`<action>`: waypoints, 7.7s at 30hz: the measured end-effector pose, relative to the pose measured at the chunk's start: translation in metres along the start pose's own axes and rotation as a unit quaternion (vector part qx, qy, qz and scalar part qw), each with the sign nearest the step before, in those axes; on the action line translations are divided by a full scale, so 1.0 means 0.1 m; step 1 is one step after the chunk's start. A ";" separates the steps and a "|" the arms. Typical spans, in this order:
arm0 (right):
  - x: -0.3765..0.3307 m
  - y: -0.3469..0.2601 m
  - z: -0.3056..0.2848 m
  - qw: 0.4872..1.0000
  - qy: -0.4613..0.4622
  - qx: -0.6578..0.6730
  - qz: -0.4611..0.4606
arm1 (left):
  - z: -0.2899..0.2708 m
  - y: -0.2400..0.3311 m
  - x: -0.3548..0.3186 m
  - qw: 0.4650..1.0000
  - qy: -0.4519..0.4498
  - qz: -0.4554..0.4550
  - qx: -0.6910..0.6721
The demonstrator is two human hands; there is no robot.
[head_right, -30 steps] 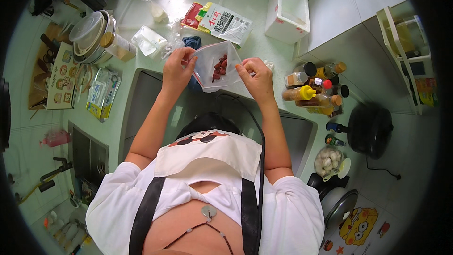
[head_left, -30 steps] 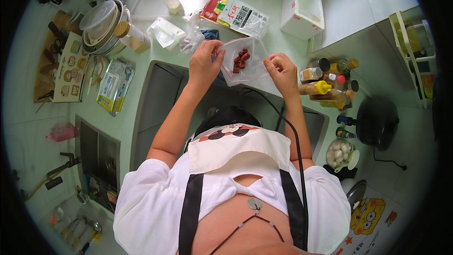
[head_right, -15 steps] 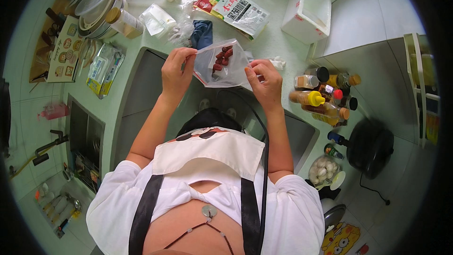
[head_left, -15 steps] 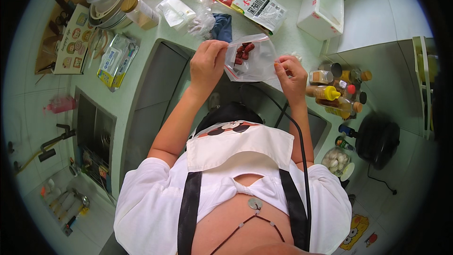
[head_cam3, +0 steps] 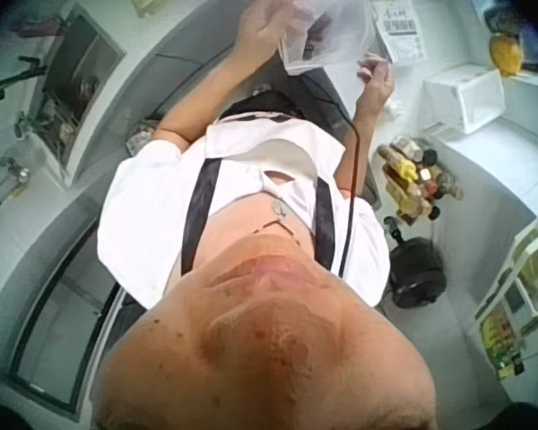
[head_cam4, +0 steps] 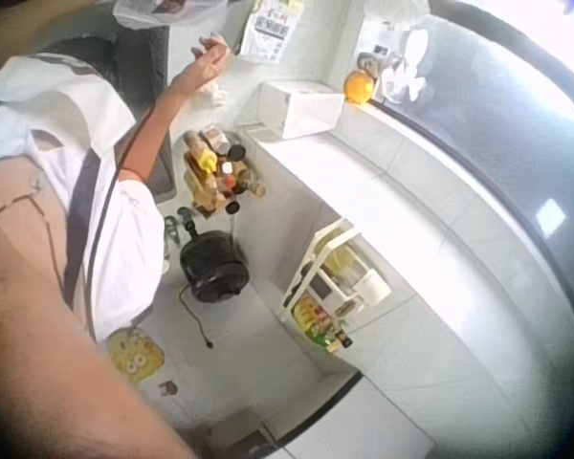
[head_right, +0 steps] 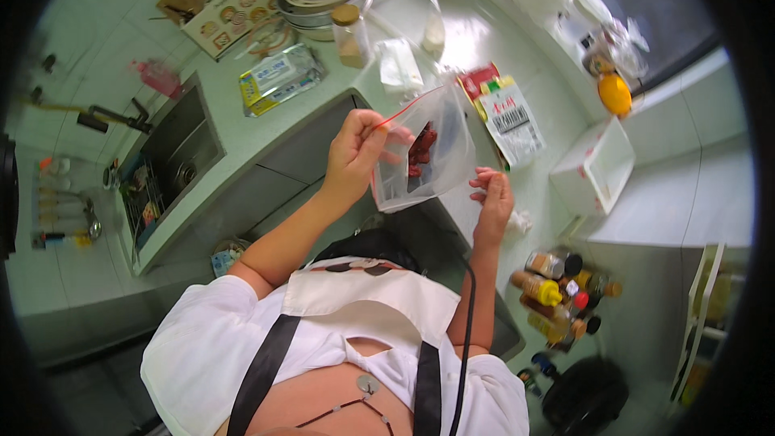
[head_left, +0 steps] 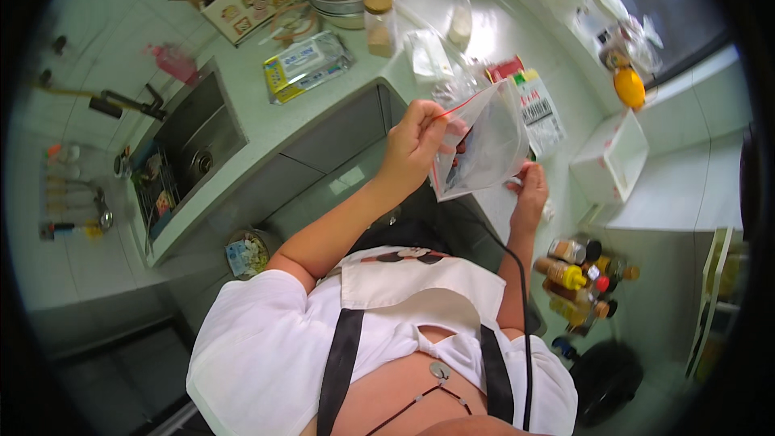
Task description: The person wipes a kitchen counter and wall tile with a cloth, then removes items from a styrofoam box and places them into plastic bags.
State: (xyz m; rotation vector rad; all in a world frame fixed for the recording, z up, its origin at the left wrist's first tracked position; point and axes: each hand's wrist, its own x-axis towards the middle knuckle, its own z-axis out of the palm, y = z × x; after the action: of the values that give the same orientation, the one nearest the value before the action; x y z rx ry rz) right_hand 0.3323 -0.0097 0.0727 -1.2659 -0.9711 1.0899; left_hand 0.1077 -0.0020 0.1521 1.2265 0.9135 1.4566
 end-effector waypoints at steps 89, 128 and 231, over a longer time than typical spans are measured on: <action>1.34 0.26 2.47 0.845 -0.287 0.398 0.211 | -2.31 0.03 0.25 0.949 0.295 -0.028 -0.106; 1.66 -0.10 1.63 0.903 0.041 0.427 -0.001 | -2.77 -0.54 3.51 0.961 0.276 -0.030 -0.005; 1.71 -0.11 1.40 0.934 -0.005 0.338 -0.112 | -1.88 -0.20 2.21 0.978 0.014 -0.149 -0.145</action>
State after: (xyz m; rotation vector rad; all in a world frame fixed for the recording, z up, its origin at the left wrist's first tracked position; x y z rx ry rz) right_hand 0.2359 0.1894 0.0897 -0.5722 -0.6359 1.1141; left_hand -0.0728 0.2257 0.1466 0.8170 0.8294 1.3135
